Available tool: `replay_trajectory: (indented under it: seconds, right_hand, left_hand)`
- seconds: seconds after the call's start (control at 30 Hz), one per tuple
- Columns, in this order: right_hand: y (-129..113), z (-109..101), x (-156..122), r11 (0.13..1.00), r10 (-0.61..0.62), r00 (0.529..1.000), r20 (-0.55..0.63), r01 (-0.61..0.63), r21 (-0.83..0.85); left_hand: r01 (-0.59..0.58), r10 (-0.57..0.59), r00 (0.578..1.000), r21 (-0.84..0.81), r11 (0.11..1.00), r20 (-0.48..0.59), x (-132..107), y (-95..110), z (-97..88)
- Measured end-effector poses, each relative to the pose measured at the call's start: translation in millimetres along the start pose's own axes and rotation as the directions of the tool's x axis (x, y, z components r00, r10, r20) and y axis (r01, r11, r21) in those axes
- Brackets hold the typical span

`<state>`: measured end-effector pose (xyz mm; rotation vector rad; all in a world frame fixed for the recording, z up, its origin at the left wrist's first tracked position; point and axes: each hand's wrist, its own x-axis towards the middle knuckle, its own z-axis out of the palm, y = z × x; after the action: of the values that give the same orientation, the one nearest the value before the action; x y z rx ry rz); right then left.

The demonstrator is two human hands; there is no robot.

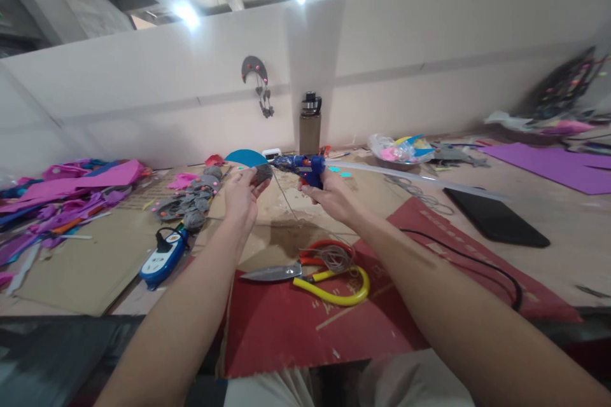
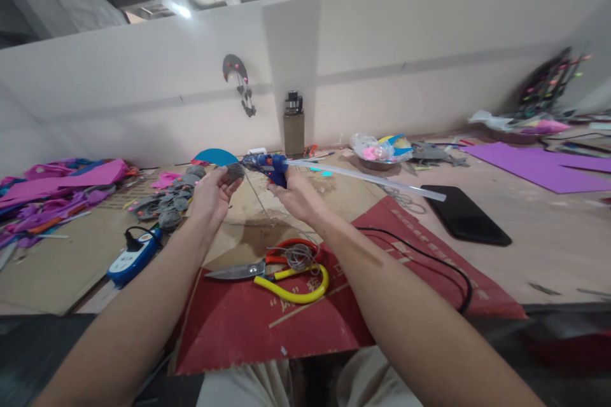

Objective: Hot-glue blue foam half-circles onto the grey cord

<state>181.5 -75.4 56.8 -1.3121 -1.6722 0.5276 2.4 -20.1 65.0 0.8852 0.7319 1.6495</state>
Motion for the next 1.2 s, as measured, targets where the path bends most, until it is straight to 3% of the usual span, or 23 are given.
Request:
replay_trajectory:
  seconds: [0.63, 0.8, 0.93, 1.0, 1.07, 1.13, 1.2]
  right_hand:
    - [7, 0, 3, 0.986, -0.046, 0.999, -0.029, 0.05, 0.161]
    - [-2, -2, 3, 0.949, 0.061, 0.998, -0.026, -0.05, 0.313]
    - [10, -6, 9, 0.894, 0.274, 0.962, -0.006, -0.252, 0.372]
    - [24, -11, 14, 0.896, 0.383, 0.924, 0.006, -0.373, 0.24]
    - [38, -19, 17, 0.884, 0.464, 0.886, -0.018, -0.464, -0.051]
    - [45, -30, 17, 0.805, 0.461, 0.882, -0.098, -0.462, -0.372]
    - [44, -39, 16, 0.699, 0.369, 0.89, -0.269, -0.457, -0.55]
  left_hand:
    - [-0.015, 0.015, 1.0, -0.009, 1.0, -0.012, 1, 1, -0.9]
    - [-0.009, 0.009, 0.999, -0.016, 1.0, -0.032, 3, 0, -1.7]
    - [-0.018, 0.018, 1.0, -0.005, 1.0, 0.007, 0, 0, 0.1]
    - [-0.043, 0.042, 0.998, 0.02, 0.999, 0.039, -3, -1, 2.3]
    - [-0.081, 0.078, 0.995, 0.056, 0.995, 0.057, -6, 0, 5.1]
    - [-0.13, 0.124, 0.99, 0.093, 0.987, 0.069, -10, 0, 7.9]
    - [-0.198, 0.187, 0.978, 0.127, 0.972, 0.089, -13, 1, 10.3]
